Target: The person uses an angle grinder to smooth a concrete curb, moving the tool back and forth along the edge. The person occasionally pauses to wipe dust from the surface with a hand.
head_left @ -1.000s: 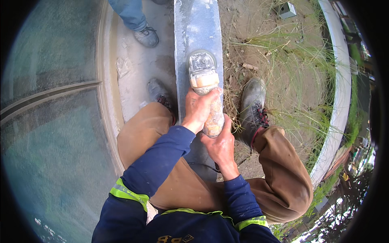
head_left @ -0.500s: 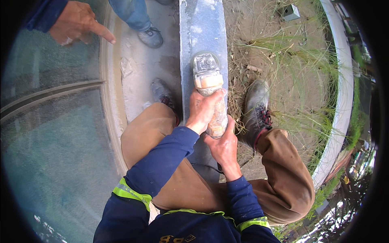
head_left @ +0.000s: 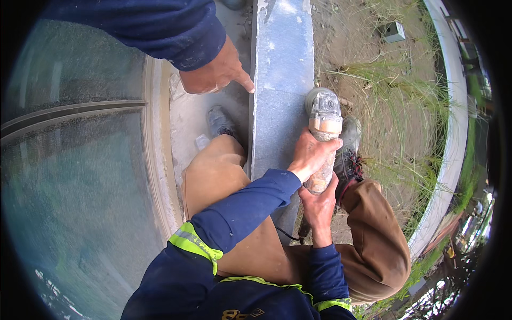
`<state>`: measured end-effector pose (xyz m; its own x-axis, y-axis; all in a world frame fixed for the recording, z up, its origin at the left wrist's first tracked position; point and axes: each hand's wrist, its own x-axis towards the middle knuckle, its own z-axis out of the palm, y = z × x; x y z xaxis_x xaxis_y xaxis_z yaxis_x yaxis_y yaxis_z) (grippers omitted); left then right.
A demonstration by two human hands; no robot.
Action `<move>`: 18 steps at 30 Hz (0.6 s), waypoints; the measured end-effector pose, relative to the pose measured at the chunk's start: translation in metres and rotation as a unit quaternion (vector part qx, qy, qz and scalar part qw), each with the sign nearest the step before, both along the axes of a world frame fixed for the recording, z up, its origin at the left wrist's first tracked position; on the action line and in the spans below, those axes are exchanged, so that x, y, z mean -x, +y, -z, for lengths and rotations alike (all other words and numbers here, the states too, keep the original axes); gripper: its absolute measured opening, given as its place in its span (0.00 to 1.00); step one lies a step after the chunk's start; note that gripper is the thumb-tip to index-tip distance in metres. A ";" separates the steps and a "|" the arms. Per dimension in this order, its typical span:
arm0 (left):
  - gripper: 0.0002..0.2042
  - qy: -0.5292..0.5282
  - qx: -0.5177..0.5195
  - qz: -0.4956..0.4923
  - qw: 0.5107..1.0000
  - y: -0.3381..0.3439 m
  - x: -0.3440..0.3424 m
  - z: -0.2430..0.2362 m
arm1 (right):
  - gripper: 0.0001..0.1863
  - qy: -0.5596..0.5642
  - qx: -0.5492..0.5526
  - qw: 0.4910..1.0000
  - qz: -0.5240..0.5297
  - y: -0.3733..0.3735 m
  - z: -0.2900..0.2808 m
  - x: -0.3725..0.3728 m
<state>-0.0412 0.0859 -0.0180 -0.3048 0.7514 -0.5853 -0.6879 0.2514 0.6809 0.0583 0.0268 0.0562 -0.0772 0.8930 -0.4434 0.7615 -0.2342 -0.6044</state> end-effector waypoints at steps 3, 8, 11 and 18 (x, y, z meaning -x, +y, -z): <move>0.16 -0.029 0.003 0.010 1.000 -0.009 0.015 -0.013 | 0.46 0.021 0.001 1.000 -0.019 -0.005 0.006 -0.002; 0.17 -0.019 0.013 -0.058 0.998 -0.030 0.046 -0.017 | 0.48 0.027 0.042 0.997 -0.066 -0.006 -0.001 0.027; 0.20 -0.005 0.012 -0.076 0.997 -0.036 0.060 -0.021 | 0.47 0.030 0.051 0.994 -0.093 -0.004 0.001 0.036; 0.22 -0.006 0.006 -0.084 0.996 -0.033 0.050 -0.013 | 0.47 0.018 0.043 0.997 -0.068 -0.007 -0.001 0.033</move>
<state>-0.0909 0.0524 -0.0048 -0.4190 0.6832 -0.5980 -0.7284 0.1403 0.6706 0.0258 0.0200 0.0575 -0.2113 0.8317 -0.5134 0.7684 -0.1833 -0.6131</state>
